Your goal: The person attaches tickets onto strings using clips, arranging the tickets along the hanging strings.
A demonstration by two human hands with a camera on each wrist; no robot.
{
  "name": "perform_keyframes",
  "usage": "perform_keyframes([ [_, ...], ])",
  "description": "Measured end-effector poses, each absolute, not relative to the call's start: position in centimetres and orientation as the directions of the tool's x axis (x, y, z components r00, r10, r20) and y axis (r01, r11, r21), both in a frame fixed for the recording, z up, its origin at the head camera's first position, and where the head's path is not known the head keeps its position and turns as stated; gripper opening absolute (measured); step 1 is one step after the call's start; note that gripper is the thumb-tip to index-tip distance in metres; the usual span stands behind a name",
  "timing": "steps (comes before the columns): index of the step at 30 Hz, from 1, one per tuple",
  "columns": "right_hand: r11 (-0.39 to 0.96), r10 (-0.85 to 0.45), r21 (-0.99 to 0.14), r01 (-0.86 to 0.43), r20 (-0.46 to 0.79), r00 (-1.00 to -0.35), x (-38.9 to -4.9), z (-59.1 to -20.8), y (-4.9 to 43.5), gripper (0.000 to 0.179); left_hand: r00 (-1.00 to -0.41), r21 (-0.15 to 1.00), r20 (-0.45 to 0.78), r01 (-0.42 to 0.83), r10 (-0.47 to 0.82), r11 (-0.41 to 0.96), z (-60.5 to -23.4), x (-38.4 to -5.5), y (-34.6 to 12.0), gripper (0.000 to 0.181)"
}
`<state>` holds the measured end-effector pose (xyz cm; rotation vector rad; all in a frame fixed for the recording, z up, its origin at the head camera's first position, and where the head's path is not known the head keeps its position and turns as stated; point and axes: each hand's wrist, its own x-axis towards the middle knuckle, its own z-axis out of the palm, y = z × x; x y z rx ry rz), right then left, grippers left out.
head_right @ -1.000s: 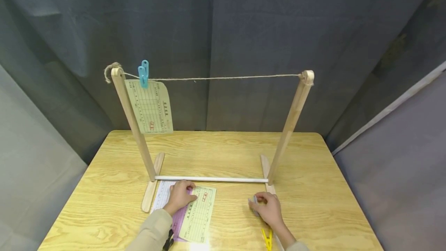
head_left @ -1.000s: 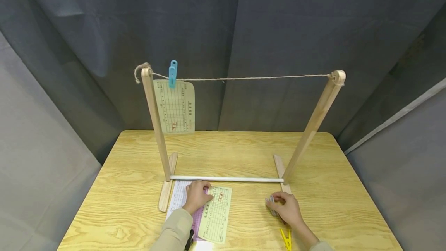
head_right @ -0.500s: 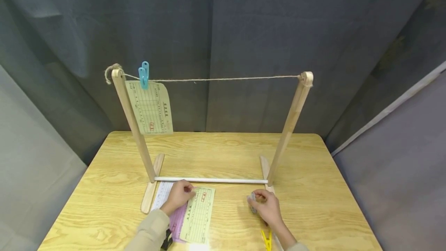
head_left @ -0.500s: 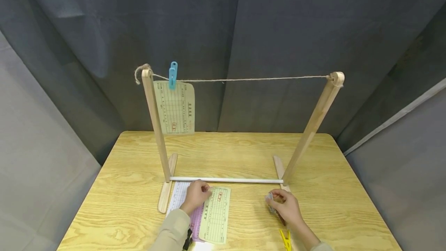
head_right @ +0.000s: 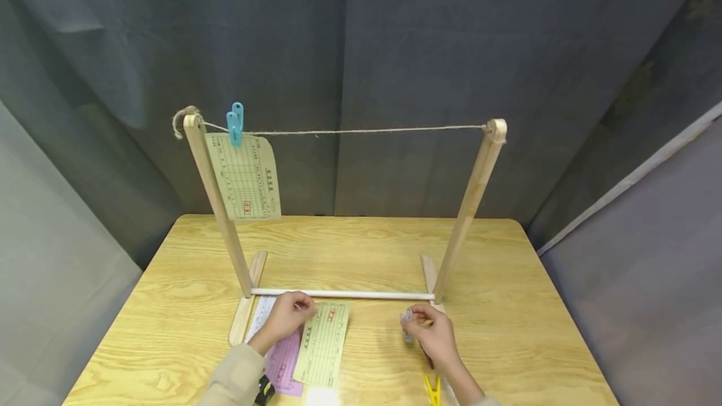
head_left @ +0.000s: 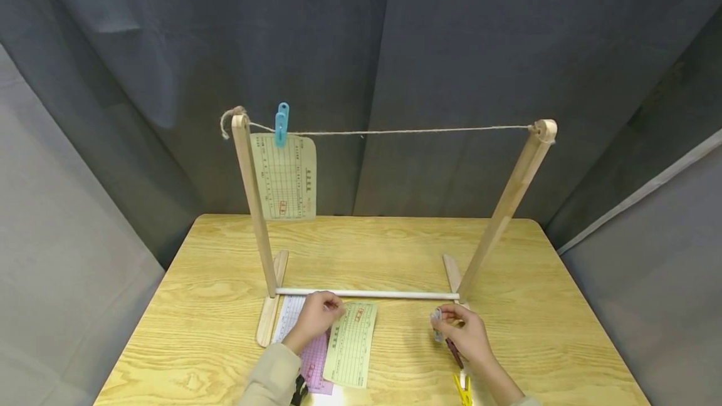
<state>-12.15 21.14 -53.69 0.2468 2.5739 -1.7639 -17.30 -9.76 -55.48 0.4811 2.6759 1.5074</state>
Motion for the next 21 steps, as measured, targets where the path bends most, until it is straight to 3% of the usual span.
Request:
perform_keyframes([
  [10, 0.350, 0.113, -0.931, 0.105, -0.069, -0.991, -12.1, -52.2, 20.6, 0.030, -0.897, 0.839, 0.276, 0.401, 0.346, 0.368, -53.4, -16.8, -10.1, 0.006],
  [17, 0.301, 0.103, -0.951, 0.070, -0.041, -0.994, -12.0, -50.5, 20.2, 0.036, -0.919, 0.860, 0.184, 0.322, 0.349, 0.394, -51.6, -16.7, -10.0, 0.007],
  [21, 0.247, 0.088, -0.969, 0.026, -0.004, -0.996, -12.0, -49.8, 20.1, 0.035, -0.911, 0.843, 0.209, 0.351, 0.355, 0.406, -50.9, -16.7, -10.0, 0.005],
])
